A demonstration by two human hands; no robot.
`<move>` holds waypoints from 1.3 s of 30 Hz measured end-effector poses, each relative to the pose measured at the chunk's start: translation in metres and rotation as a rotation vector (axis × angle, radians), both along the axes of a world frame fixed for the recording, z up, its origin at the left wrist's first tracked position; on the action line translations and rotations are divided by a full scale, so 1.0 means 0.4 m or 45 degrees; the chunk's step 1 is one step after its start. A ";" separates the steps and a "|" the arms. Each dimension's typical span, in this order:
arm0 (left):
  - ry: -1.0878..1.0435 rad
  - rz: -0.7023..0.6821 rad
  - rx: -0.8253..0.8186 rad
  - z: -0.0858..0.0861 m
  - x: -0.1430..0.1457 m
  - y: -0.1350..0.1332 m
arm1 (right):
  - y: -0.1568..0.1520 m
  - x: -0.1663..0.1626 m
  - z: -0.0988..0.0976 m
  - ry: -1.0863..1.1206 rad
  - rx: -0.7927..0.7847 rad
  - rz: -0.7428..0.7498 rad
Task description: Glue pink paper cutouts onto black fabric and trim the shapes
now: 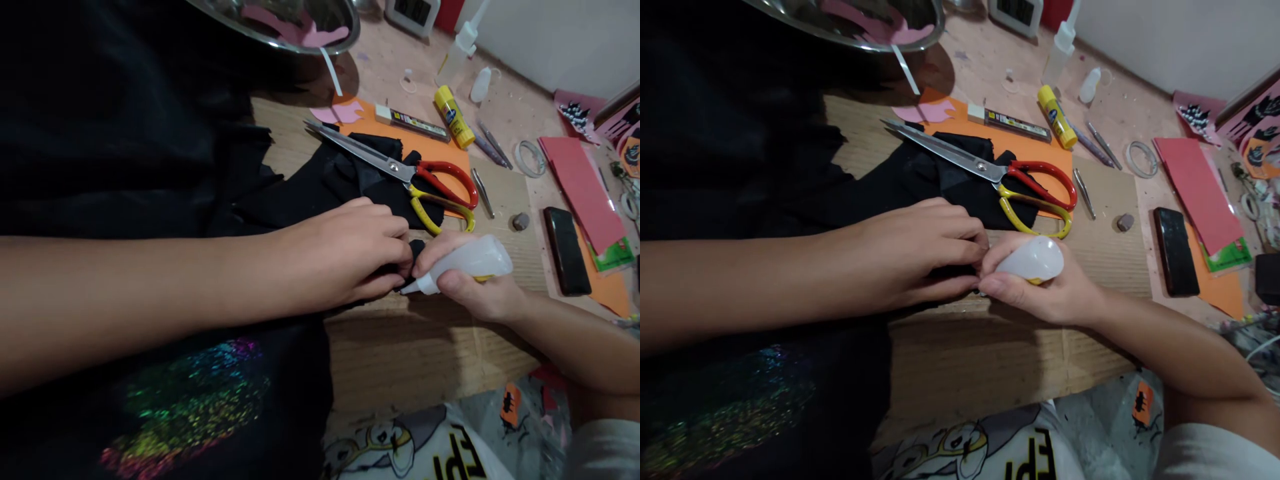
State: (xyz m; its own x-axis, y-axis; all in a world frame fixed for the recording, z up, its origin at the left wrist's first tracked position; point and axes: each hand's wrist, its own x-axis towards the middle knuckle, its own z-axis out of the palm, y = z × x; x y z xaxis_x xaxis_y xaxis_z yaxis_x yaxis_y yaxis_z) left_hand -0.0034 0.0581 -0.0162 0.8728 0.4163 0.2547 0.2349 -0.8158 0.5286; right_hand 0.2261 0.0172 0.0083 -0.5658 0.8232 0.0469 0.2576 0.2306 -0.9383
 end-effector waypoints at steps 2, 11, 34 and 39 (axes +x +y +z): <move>-0.006 0.022 -0.004 -0.001 0.002 -0.003 | 0.000 0.004 -0.004 0.033 0.009 0.009; -0.034 0.009 -0.053 0.002 -0.001 -0.005 | 0.011 0.029 0.064 0.247 0.002 0.289; -0.070 -0.012 0.020 -0.009 -0.003 0.016 | 0.008 0.017 0.015 0.089 -0.032 0.043; -0.111 -0.013 0.027 -0.010 -0.009 0.017 | 0.003 0.014 0.013 0.009 0.043 -0.009</move>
State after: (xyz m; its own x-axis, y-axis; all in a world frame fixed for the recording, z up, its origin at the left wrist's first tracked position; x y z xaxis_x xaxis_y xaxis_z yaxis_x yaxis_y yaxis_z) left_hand -0.0069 0.0649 -0.0203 0.8513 0.4010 0.3384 0.1802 -0.8291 0.5292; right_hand 0.2317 0.0182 0.0137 -0.5597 0.8249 0.0791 0.2523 0.2605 -0.9319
